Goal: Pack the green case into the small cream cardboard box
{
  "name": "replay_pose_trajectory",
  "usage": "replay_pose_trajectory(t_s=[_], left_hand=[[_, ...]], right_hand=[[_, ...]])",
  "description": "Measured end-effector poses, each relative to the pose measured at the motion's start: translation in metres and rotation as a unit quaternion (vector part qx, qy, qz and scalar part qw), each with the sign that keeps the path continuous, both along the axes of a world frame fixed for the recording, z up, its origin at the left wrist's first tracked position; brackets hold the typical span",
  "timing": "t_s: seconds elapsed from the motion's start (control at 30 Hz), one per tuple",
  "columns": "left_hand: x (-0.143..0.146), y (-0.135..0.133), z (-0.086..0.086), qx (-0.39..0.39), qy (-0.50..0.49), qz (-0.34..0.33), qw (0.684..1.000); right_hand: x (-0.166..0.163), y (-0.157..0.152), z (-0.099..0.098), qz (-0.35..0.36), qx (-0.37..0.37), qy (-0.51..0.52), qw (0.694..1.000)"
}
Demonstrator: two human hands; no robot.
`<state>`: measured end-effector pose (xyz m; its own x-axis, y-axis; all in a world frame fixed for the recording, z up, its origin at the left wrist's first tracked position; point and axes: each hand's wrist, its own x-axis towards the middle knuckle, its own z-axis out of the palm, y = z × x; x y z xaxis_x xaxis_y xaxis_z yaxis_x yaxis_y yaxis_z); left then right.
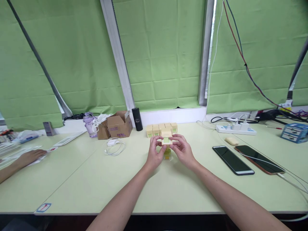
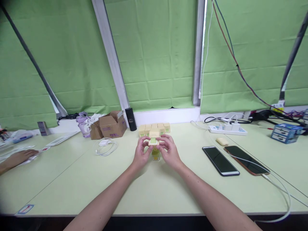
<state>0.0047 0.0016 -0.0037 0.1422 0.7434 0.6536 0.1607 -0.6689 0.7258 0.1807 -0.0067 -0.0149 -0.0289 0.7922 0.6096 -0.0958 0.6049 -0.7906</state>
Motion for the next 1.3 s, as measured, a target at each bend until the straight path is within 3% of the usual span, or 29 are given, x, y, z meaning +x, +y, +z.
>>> replay_pose_trajectory(t_s=[0.13,0.33,0.67,0.9,1.1,1.23,1.3], left_hand=[[0.000,-0.003,0.001,0.032,0.007,-0.001,0.999],[-0.001,-0.003,0.003,0.096,0.052,0.064,0.992],[-0.001,-0.002,0.002,0.101,0.056,0.107,0.988],[-0.004,0.002,0.003,0.069,0.037,0.154,0.985],[-0.007,0.015,0.000,0.001,0.012,0.188,0.982],[-0.013,0.029,-0.008,-0.067,-0.020,0.181,0.981],[-0.017,0.036,-0.011,-0.093,-0.035,0.172,0.980]], right_hand=[[-0.001,-0.001,0.000,-0.011,0.017,-0.021,1.000],[-0.002,-0.005,0.001,-0.029,0.046,-0.094,0.994],[-0.002,-0.020,0.007,-0.043,0.115,-0.178,0.976],[-0.002,-0.029,0.017,-0.048,0.161,-0.220,0.961],[-0.004,-0.026,0.012,-0.032,0.173,-0.249,0.952],[-0.005,-0.020,0.007,-0.073,0.171,-0.267,0.946],[-0.005,-0.017,0.004,-0.107,0.137,-0.293,0.940]])
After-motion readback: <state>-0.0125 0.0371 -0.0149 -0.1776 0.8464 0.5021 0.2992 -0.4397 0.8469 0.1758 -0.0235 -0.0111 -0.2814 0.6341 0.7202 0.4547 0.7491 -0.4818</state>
